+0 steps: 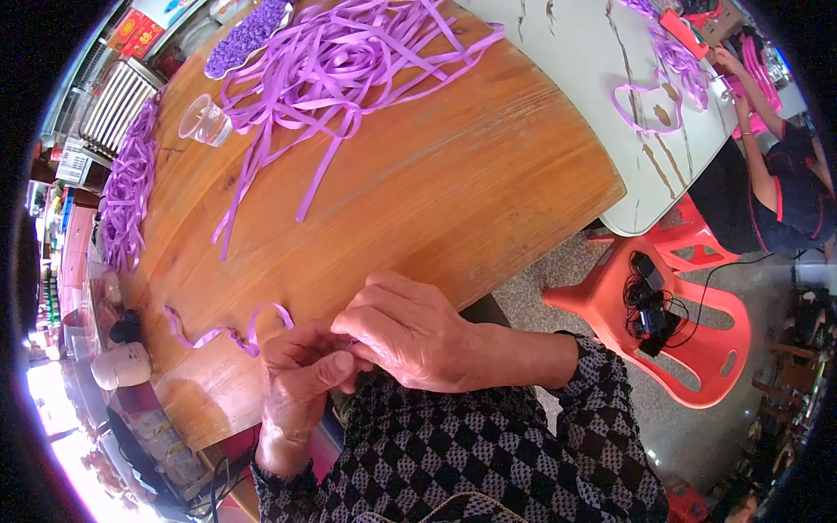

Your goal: The person picks up a purple ribbon from a pile on a wooden table and ties a series of knots along its length by hand. They form loops and thread the ribbon through to create small bundles, occasionally stretching the material to check the spacing.

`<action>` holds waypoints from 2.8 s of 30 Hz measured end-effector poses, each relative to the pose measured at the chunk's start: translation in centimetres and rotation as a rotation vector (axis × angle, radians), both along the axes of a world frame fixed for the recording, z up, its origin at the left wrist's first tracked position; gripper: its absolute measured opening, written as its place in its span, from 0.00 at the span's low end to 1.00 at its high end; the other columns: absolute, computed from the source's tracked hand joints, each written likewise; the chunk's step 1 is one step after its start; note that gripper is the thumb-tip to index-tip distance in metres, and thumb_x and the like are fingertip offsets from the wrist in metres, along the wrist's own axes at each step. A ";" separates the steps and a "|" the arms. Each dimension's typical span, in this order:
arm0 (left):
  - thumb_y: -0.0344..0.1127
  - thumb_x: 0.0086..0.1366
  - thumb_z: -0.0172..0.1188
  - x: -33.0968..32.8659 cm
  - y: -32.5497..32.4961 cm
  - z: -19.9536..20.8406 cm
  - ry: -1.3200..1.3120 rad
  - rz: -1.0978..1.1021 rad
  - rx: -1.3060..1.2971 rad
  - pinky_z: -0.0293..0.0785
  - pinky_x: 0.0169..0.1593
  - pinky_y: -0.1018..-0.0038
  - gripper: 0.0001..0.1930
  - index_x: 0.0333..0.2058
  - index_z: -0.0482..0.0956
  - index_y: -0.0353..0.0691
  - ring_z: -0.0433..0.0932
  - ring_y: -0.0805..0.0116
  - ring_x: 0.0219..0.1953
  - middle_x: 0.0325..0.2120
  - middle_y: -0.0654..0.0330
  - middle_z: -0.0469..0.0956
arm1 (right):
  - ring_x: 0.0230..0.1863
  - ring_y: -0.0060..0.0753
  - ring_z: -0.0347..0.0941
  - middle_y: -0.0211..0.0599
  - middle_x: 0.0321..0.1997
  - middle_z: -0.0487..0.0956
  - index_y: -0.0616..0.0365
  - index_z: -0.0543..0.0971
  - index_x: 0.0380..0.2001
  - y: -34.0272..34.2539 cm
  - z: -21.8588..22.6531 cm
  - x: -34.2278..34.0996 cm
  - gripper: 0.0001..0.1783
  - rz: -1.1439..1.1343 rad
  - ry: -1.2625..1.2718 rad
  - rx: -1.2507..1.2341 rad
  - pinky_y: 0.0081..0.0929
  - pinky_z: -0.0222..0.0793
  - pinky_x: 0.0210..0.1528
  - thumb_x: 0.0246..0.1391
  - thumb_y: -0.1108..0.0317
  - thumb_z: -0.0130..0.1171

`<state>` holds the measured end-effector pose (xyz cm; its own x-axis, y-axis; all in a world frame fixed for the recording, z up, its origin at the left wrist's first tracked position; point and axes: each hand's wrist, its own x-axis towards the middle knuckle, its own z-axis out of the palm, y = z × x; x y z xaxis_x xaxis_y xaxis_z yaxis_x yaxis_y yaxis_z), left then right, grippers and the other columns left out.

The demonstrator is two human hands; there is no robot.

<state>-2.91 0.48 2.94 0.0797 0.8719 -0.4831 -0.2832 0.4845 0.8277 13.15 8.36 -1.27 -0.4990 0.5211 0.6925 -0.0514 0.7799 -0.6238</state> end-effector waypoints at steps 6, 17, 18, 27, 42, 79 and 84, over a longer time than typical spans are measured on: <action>0.29 0.58 0.60 0.1 0.2 -1.0 -0.111 0.041 -0.090 0.62 0.23 0.85 0.08 0.34 0.77 0.29 0.70 0.78 0.19 0.23 0.54 0.79 | 0.24 0.36 0.70 0.37 0.28 0.75 0.63 0.74 0.32 0.0 -0.2 0.8 0.21 0.081 -0.011 -0.115 0.28 0.66 0.24 0.30 0.77 0.69; 0.32 0.58 0.60 0.4 0.2 -0.8 -0.098 0.168 -0.175 0.57 0.19 0.86 0.08 0.30 0.77 0.31 0.66 0.79 0.15 0.17 0.60 0.75 | 0.27 0.39 0.71 0.38 0.27 0.74 0.62 0.74 0.33 0.2 0.1 0.7 0.17 0.055 0.006 -0.158 0.30 0.67 0.28 0.34 0.80 0.65; 0.33 0.58 0.60 0.4 0.3 -0.9 -0.105 0.177 -0.178 0.57 0.19 0.86 0.09 0.30 0.77 0.31 0.66 0.79 0.15 0.16 0.61 0.75 | 0.27 0.39 0.71 0.38 0.27 0.74 0.62 0.74 0.33 0.3 0.0 0.9 0.17 0.057 0.005 -0.158 0.30 0.67 0.28 0.34 0.80 0.65; 0.33 0.59 0.59 0.5 0.3 -0.8 -0.097 0.162 -0.175 0.57 0.19 0.86 0.09 0.29 0.77 0.32 0.66 0.80 0.16 0.16 0.61 0.74 | 0.21 0.38 0.67 0.37 0.20 0.71 0.62 0.73 0.25 0.1 0.1 0.7 0.11 0.047 0.024 -0.181 0.30 0.62 0.21 0.37 0.83 0.62; 0.29 0.57 0.62 1.4 -0.2 -1.2 0.001 0.165 0.008 0.60 0.22 0.87 0.09 0.35 0.79 0.29 0.68 0.82 0.19 0.20 0.64 0.76 | 0.18 0.15 0.66 0.30 0.20 0.72 0.63 0.74 0.24 -0.8 0.5 1.7 0.03 0.122 0.027 -0.763 0.15 0.60 0.18 0.47 0.80 0.58; 0.26 0.58 0.60 2.6 0.5 -0.3 -0.103 0.239 0.014 0.59 0.23 0.87 0.05 0.32 0.80 0.30 0.65 0.85 0.20 0.22 0.65 0.78 | 0.25 0.14 0.64 0.30 0.26 0.71 0.66 0.72 0.25 -0.6 0.8 2.2 0.02 0.221 0.169 -1.307 0.15 0.61 0.26 0.48 0.82 0.51; 0.26 0.58 0.59 2.2 0.2 -0.9 0.014 0.245 -0.011 0.57 0.23 0.87 0.05 0.33 0.79 0.30 0.64 0.85 0.19 0.20 0.67 0.75 | 0.30 0.18 0.68 0.33 0.32 0.74 0.67 0.75 0.30 -0.4 1.1 2.5 0.05 0.185 0.120 -1.208 0.15 0.63 0.30 0.49 0.77 0.59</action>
<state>-0.70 0.64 1.99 -0.1406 0.8592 -0.4920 -0.3820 0.4113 0.8276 15.62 7.98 -0.21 -0.5995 0.7882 -0.1394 -0.2069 -0.3208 -0.9243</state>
